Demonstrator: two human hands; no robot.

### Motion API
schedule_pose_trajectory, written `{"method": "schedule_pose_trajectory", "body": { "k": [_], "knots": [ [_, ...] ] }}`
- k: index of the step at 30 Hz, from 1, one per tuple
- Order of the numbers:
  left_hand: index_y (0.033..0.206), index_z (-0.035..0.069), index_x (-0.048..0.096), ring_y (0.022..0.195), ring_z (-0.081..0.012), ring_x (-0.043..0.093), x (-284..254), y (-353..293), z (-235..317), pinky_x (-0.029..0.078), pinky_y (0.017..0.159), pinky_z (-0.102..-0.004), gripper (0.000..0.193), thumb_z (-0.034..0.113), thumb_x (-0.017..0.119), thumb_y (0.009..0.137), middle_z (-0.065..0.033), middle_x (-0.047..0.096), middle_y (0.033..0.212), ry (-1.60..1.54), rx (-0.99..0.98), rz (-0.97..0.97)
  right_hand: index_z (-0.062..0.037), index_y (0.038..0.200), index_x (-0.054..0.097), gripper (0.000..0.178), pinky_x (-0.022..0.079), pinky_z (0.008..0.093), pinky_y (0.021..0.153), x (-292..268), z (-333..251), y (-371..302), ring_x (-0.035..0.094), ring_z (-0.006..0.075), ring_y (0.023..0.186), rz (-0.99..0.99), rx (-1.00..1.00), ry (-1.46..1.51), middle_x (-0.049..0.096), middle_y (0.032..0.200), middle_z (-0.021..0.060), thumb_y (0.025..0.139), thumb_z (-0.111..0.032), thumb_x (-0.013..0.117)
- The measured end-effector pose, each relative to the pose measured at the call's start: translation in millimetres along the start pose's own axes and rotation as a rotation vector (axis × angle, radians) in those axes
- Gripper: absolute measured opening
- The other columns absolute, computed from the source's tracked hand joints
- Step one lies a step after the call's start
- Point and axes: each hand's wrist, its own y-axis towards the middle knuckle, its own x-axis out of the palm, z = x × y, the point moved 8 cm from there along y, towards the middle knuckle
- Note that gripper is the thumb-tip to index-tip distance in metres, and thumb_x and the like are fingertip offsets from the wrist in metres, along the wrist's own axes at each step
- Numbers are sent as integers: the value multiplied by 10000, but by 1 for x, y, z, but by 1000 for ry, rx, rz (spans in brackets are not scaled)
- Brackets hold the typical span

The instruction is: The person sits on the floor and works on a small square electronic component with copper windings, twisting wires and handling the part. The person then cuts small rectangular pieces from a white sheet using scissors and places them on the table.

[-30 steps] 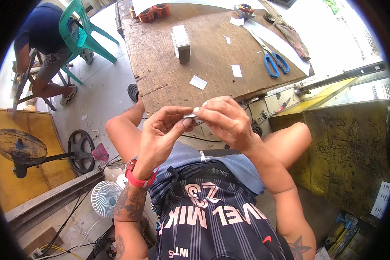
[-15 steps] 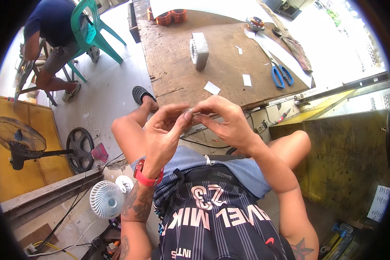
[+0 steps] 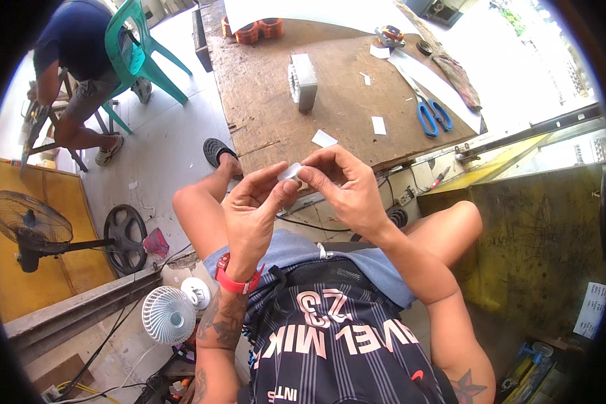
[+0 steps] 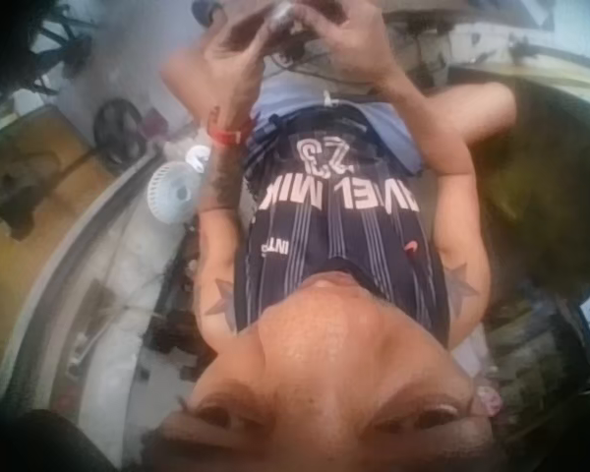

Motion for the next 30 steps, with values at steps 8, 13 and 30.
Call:
{"method": "schedule_pose_trajectory", "body": {
  "k": [8, 13, 30],
  "knots": [
    [1269, -8, 707, 953, -149, 744, -10, 14, 32, 608, 850, -266, 281, 46, 760, 998, -114, 770, 1076, 297, 133, 0, -83, 1568, 436, 1044, 413, 486, 1184, -43, -45, 70, 513, 320, 1401, 17, -494, -745, 553, 1492, 204, 768, -536, 930],
    [1233, -18, 687, 947, -149, 726, -24, 61, 45, 614, 891, -296, 228, 36, 730, 1016, -114, 755, 1045, 404, 184, 5, -111, 1611, 338, 1204, 346, 571, 1246, -37, -23, 146, 470, 438, 1433, -179, -567, -1059, 534, 1500, 254, 700, -656, 907],
    [1275, -37, 695, 930, -127, 707, 17, 161, 13, 602, 836, -279, 268, 54, 697, 1023, -90, 759, 1066, 677, 107, -241, -150, 1512, 556, 660, 282, 580, 1281, -95, -12, 35, 543, 344, 1374, 47, -408, -1003, 617, 1418, 130, 948, -411, 779]
  ]
}}
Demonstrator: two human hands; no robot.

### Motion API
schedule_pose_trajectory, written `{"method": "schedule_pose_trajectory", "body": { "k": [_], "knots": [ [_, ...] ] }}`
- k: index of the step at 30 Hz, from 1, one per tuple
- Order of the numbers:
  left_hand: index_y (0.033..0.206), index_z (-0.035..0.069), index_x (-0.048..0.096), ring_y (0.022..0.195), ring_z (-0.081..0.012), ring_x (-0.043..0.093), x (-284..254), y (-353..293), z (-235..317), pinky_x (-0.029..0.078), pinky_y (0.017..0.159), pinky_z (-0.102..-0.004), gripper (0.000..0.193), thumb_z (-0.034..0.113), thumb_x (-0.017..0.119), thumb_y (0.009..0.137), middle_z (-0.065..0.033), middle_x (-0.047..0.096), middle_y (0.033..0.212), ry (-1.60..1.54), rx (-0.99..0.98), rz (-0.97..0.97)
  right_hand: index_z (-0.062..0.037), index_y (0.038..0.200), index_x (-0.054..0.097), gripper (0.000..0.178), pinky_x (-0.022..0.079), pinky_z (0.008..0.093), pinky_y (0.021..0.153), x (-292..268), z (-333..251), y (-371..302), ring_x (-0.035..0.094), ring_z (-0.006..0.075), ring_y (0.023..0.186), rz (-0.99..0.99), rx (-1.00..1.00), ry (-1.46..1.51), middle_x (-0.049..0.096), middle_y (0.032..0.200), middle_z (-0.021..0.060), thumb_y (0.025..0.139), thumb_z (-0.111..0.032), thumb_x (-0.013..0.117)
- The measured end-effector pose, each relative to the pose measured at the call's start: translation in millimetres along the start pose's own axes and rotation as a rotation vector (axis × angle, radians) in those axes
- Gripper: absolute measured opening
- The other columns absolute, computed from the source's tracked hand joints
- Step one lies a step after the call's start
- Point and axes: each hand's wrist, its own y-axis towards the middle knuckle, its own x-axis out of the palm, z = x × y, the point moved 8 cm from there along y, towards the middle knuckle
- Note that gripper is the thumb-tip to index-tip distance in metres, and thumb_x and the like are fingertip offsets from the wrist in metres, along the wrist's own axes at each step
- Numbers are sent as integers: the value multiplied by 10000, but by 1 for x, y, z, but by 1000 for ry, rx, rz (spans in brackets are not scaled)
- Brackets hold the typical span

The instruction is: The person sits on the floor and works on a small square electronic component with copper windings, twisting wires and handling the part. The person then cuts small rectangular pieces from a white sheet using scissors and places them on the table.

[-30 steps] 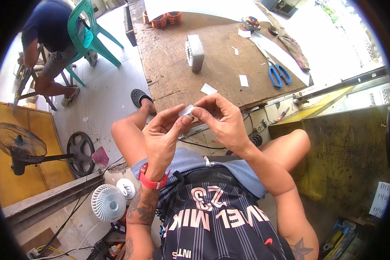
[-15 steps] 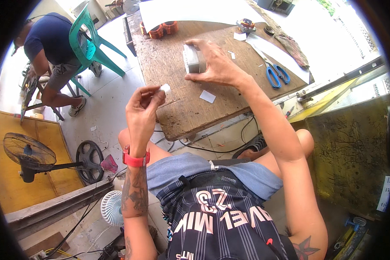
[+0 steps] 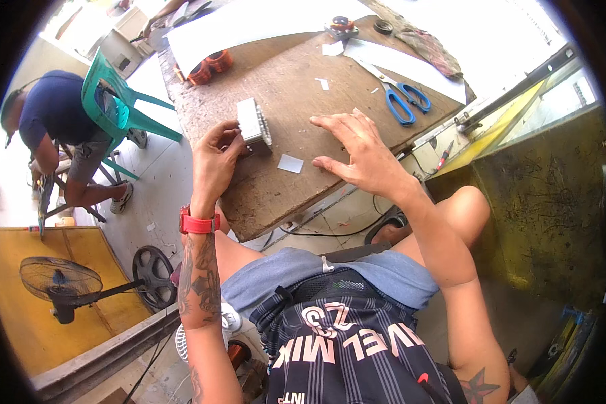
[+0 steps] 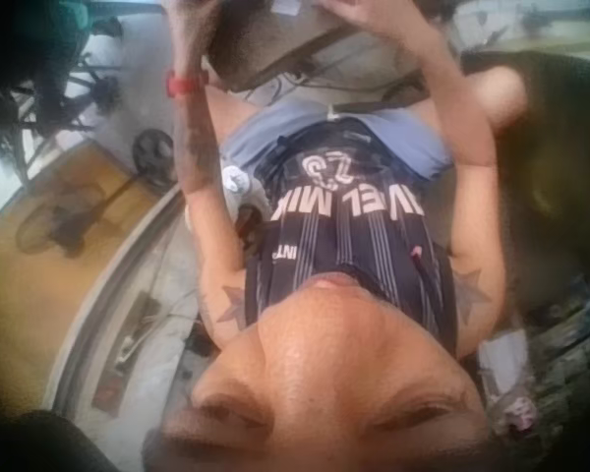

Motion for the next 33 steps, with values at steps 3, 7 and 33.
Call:
{"method": "schedule_pose_trajectory", "body": {
  "k": [3, 7, 33],
  "knots": [
    [1244, -53, 723, 918, -126, 711, -2, -2, -2, 598, 830, -278, 258, 34, 707, 1002, -91, 765, 1048, 82, 26, -1, -142, 1438, 622, 550, 301, 573, 1263, -4, 0, -6, 558, 323, 1342, 40, -49, -25, 644, 1341, 130, 965, -388, 756],
    [1247, -55, 738, 936, -119, 717, -9, -5, -4, 591, 846, -278, 270, 41, 727, 995, -92, 779, 1074, 130, 41, -14, -133, 1359, 675, 467, 316, 559, 1250, -2, -8, -7, 577, 287, 1310, 44, -100, -27, 662, 1284, 116, 969, -382, 745],
    [1338, -71, 667, 997, -168, 751, 47, -134, 15, 628, 896, -292, 348, 81, 727, 1031, -140, 774, 1150, -458, -173, 79, -73, 1183, 729, 374, 504, 432, 980, -8, -33, -8, 688, 293, 1070, -100, 82, 405, 739, 1096, 130, 980, -386, 766]
  ]
}}
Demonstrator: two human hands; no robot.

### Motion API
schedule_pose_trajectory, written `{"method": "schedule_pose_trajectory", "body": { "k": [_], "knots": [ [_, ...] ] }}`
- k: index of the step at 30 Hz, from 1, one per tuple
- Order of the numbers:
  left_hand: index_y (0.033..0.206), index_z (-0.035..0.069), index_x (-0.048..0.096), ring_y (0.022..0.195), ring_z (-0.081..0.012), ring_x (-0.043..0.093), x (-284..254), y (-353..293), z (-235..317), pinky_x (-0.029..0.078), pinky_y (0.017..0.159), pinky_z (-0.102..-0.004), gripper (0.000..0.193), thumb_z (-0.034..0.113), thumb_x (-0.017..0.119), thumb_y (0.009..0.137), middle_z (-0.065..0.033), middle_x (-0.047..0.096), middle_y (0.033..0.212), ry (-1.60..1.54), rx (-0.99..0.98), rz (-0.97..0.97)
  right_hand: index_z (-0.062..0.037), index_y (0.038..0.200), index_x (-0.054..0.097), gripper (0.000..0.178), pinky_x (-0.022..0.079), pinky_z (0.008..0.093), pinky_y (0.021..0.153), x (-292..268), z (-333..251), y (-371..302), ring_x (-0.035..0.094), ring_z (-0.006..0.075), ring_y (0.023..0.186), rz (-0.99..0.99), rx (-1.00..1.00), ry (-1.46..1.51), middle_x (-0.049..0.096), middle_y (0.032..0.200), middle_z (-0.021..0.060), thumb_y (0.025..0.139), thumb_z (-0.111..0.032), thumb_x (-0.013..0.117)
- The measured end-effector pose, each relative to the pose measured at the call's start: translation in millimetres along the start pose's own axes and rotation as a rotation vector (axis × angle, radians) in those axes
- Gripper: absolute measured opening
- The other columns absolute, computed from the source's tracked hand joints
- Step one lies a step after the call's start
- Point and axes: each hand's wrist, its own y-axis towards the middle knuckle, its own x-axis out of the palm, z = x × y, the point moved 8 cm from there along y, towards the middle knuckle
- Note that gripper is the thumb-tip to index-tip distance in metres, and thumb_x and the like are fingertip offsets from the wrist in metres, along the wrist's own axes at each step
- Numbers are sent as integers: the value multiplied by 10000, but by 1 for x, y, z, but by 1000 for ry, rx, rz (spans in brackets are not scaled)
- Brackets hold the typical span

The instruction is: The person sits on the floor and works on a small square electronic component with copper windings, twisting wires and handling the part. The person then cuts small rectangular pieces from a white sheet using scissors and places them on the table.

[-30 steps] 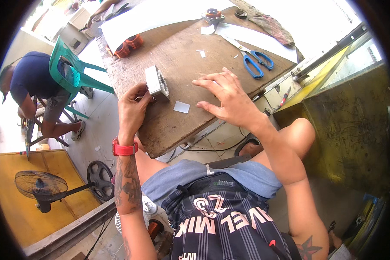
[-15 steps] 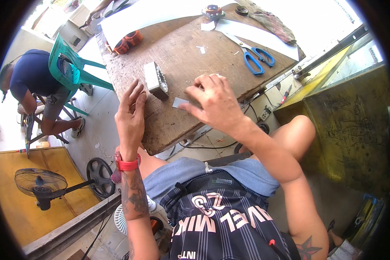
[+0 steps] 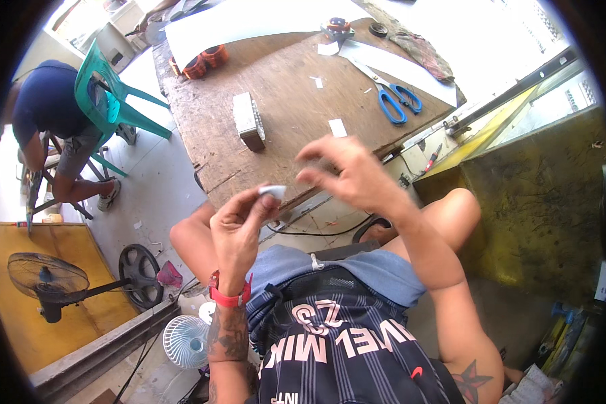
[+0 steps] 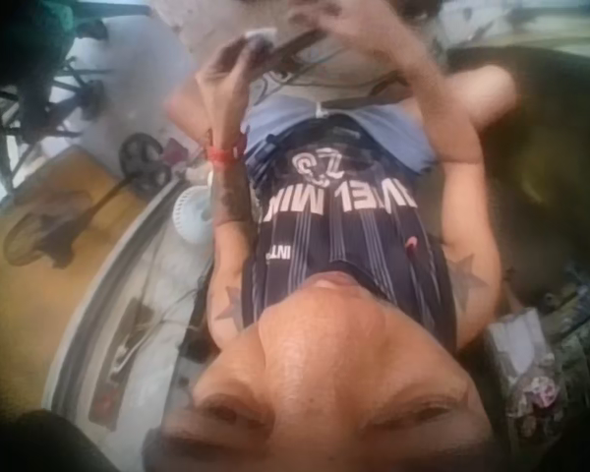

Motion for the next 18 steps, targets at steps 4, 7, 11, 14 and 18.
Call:
{"method": "schedule_pose_trajectory", "body": {
  "k": [4, 7, 11, 14, 18],
  "knots": [
    [1273, -50, 597, 1027, -218, 765, -13, 6, 7, 642, 885, -318, 273, 144, 650, 1089, -187, 756, 1156, -57, -18, 96, -86, 1187, 724, 389, 444, 490, 1153, -37, 13, -15, 615, 294, 1243, 133, -145, -750, 685, 1217, 114, 913, -347, 812],
    [1250, -5, 542, 1080, -251, 760, -16, 6, 9, 649, 885, -333, 237, 173, 612, 1110, -199, 722, 1196, -133, -41, 91, -88, 1157, 707, 309, 448, 487, 1164, -35, 17, -26, 661, 285, 1123, 13, -233, -706, 695, 1072, 82, 894, -209, 815],
    [1237, 12, 557, 1019, -190, 733, -18, 8, 10, 645, 863, -327, 193, 149, 604, 1110, -140, 698, 1169, -193, 39, 99, -69, 1087, 679, 157, 547, 420, 1030, -35, 1, -34, 702, 278, 953, 62, -169, -516, 689, 979, 77, 959, -121, 754],
    [1266, 3, 592, 945, -145, 705, -14, 7, 10, 632, 841, -305, 205, 127, 609, 1103, -106, 704, 1130, -137, 109, 110, -46, 1114, 697, 106, 582, 322, 876, -32, 3, -44, 717, 205, 915, 324, 107, 51, 707, 972, 63, 1044, -124, 705],
    [1314, -4, 632, 913, -114, 686, -2, -1, 13, 611, 832, -279, 245, 97, 621, 1092, -80, 715, 1076, -88, 179, 126, -38, 1208, 702, 190, 570, 295, 883, 4, -11, -36, 692, 126, 990, 220, 79, 434, 728, 1071, 38, 1027, -90, 727]
  ]
}}
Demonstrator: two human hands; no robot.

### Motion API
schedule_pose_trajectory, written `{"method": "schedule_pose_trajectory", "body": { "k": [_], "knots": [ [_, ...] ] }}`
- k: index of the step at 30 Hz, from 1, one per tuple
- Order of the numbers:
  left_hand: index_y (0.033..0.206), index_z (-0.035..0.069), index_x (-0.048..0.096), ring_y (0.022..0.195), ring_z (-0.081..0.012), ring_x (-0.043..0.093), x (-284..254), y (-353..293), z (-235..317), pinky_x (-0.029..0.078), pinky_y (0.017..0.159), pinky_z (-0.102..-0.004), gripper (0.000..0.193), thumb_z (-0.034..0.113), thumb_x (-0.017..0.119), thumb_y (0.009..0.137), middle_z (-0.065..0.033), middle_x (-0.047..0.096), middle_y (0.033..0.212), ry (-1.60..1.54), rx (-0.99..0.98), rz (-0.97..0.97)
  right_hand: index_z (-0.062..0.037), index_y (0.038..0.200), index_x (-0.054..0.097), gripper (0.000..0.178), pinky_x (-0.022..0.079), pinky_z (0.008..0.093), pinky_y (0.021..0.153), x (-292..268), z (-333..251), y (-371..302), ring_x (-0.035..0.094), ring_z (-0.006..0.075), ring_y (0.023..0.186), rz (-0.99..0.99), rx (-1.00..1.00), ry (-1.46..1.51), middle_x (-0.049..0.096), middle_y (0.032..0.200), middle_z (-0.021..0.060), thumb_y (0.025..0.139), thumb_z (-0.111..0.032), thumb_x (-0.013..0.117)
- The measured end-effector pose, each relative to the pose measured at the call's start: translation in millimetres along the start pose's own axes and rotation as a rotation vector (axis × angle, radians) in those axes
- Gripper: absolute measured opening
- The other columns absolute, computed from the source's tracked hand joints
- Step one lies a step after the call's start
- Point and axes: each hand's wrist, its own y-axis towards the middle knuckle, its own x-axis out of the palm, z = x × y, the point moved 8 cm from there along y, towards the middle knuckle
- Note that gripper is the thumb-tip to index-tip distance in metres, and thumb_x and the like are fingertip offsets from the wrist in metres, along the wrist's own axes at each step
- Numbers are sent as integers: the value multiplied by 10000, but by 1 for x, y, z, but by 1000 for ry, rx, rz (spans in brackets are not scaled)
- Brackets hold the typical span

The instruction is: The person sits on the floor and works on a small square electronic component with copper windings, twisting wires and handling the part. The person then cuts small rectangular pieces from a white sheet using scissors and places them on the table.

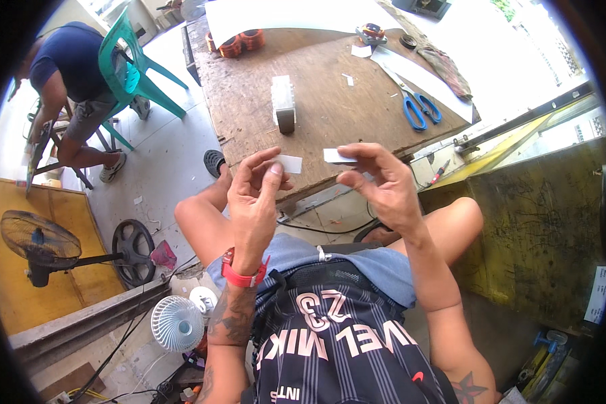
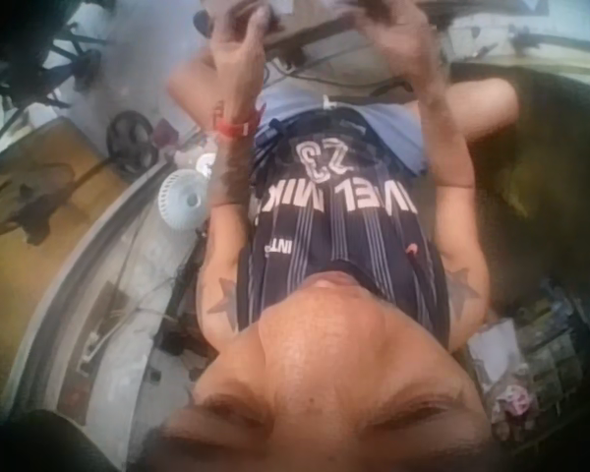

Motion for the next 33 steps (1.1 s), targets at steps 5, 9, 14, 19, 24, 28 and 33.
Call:
{"method": "schedule_pose_trajectory", "body": {
  "k": [5, 9, 14, 19, 24, 28, 33],
  "knots": [
    [1325, -15, 626, 952, -133, 716, 10, -10, 4, 617, 860, -289, 290, 94, 682, 1063, -107, 742, 1080, -72, -9, -9, -4, 1187, 712, 186, 554, 241, 876, 29, 7, 9, 657, 88, 942, 6, 83, 84, 717, 1070, 31, 1041, -119, 717],
    [1326, -20, 623, 950, -147, 731, 13, -16, 3, 628, 857, -299, 312, 107, 703, 1053, -118, 748, 1080, -149, -29, -35, -3, 1166, 706, 216, 554, 243, 838, 41, 24, 7, 643, 82, 884, -3, 307, 155, 709, 1021, 23, 1065, -194, 701],
    [1344, -7, 615, 914, -147, 733, 13, -20, -8, 627, 839, -298, 338, 107, 719, 1043, -111, 744, 1039, -151, -74, -42, -20, 1205, 689, 226, 529, 247, 773, 47, 27, 6, 618, 69, 846, 54, 252, 157, 686, 937, -1, 1064, -196, 703],
    [1320, 37, 633, 912, -73, 628, 4, -25, -15, 494, 749, -209, 258, 142, 642, 1085, -43, 673, 1104, -81, -101, -10, -27, 1246, 654, 242, 536, 264, 763, 42, 24, 5, 629, 74, 852, 140, 187, 76, 683, 939, 3, 1066, -182, 698],
    [1345, 41, 610, 922, -67, 602, 5, -24, -17, 472, 737, -205, 273, 144, 616, 1092, -38, 646, 1112, -30, -94, -41, -30, 1190, 667, 207, 567, 263, 759, 42, 24, 1, 649, 73, 859, 96, 228, 179, 707, 948, 9, 1037, -150, 737],
    [1303, -7, 616, 923, -90, 663, 5, -22, -15, 538, 755, -244, 276, 141, 669, 1077, -68, 702, 1085, -62, -31, 16, -33, 1174, 674, 213, 547, 257, 760, 45, 28, -4, 669, 91, 831, 96, 298, 341, 718, 945, 23, 1011, -132, 769],
    [1352, -24, 614, 979, -135, 720, 8, -24, -14, 596, 863, -291, 351, 146, 705, 1059, -114, 758, 1123, -138, -119, -47, -25, 1163, 677, 206, 551, 261, 759, 46, 28, -4, 678, 92, 830, 56, 306, 187, 721, 940, 27, 1006, -118, 772]
  ]
}}
